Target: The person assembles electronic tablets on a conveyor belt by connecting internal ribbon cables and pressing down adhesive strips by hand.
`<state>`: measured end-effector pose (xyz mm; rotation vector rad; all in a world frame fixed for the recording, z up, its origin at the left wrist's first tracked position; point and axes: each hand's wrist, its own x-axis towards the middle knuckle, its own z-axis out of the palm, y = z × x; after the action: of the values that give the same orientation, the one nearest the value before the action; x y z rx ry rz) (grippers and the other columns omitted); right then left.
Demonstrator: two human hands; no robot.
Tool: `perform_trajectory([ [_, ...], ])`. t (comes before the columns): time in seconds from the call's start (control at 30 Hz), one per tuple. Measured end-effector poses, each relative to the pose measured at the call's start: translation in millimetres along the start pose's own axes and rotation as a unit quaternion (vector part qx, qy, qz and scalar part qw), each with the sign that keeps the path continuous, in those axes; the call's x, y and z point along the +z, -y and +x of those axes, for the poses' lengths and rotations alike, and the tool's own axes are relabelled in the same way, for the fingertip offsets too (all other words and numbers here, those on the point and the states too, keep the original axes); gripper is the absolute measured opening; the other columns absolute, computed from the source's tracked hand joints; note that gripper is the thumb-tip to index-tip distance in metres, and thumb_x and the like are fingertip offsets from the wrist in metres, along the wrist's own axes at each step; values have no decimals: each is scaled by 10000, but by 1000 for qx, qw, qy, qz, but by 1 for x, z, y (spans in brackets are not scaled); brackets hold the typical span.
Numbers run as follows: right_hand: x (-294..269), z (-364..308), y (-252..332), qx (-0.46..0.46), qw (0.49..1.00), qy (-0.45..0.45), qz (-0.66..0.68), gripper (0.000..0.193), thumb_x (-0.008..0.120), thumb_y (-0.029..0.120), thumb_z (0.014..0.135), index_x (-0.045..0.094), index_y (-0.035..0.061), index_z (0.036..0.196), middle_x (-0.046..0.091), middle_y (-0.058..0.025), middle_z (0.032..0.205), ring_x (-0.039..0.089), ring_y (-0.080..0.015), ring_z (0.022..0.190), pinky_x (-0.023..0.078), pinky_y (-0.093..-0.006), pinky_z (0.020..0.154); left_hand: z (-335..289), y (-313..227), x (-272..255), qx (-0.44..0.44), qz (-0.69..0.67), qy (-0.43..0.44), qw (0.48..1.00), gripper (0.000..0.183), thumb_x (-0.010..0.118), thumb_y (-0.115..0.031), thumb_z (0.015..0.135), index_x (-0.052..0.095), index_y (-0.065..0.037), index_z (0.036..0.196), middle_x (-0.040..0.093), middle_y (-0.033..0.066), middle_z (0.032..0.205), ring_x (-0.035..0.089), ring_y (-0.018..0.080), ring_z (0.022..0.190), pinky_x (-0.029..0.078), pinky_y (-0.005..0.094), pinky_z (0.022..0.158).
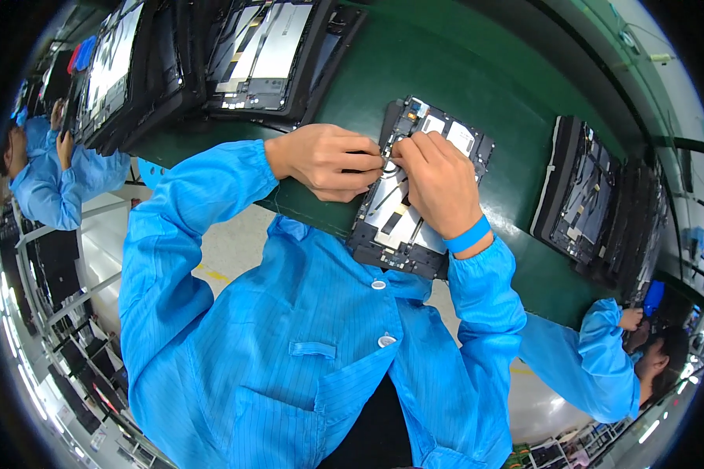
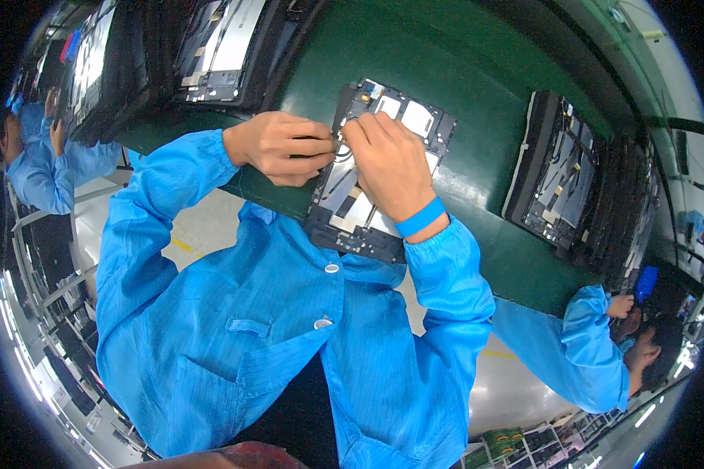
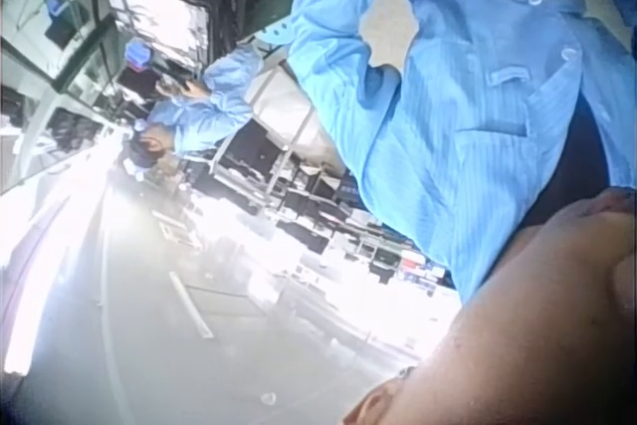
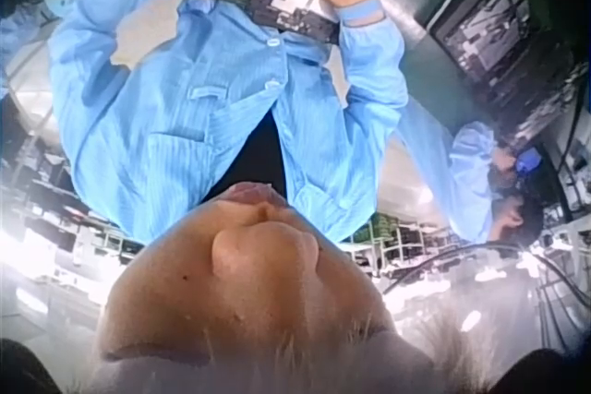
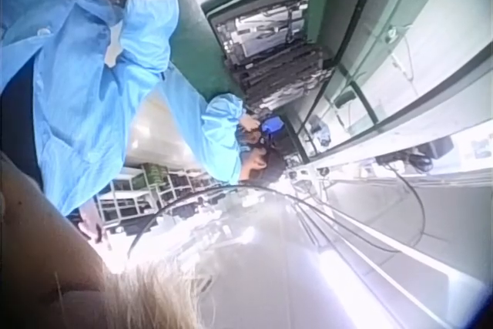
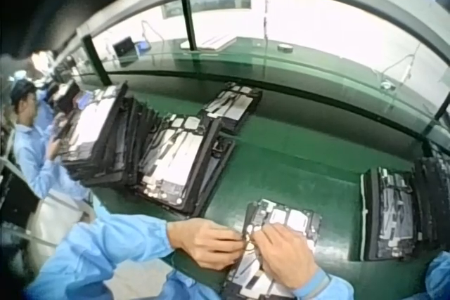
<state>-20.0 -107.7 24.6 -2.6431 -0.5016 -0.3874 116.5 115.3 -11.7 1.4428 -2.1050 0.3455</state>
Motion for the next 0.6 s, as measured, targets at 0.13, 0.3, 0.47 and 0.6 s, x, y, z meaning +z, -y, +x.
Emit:
perform_trajectory([
  [0.13, 1, 0, -2, 2, 1000, 4, 3, 233, 729, 5, 782, 635, 56, 989, 612, -99, 952, 671, -324, 940, 590, -446, 766, 2, -1, -3, -7, -14, 8, 1000, 332, 821, -196, 796, 783, 7, 1056, 750, 128, 1108, 733, 305, 1042, 666, 392, 866],
  [0.3, 1, 4, -5, -2, 1000, -1, 0, 225, 732, 3, 791, 639, 67, 986, 615, -89, 949, 676, -311, 938, 599, -436, 754, 7, 6, -8, 6, -49, 56, 997, 322, 820, -193, 805, 773, -3, 1061, 731, 131, 1128, 725, 311, 1066, 670, 399, 870],
  [0.47, 2, 8, -12, 1, 999, -42, 1, 140, 789, 60, 882, 682, 85, 969, 635, -66, 889, 703, -284, 876, 596, -418, 683, 13, 11, -13, 16, -30, 70, 997, 317, 824, -201, 805, 769, -15, 1055, 723, 130, 1113, 724, 310, 1072, 671, 407, 883],
  [0.6, 3, 9, -14, 11, 998, -60, 25, 131, 796, 68, 886, 697, 86, 969, 653, -70, 893, 720, -296, 859, 599, -424, 676, 15, 8, -13, 9, -11, 63, 998, 319, 827, -210, 800, 768, -18, 1047, 723, 132, 1099, 725, 308, 1075, 671, 412, 896],
])
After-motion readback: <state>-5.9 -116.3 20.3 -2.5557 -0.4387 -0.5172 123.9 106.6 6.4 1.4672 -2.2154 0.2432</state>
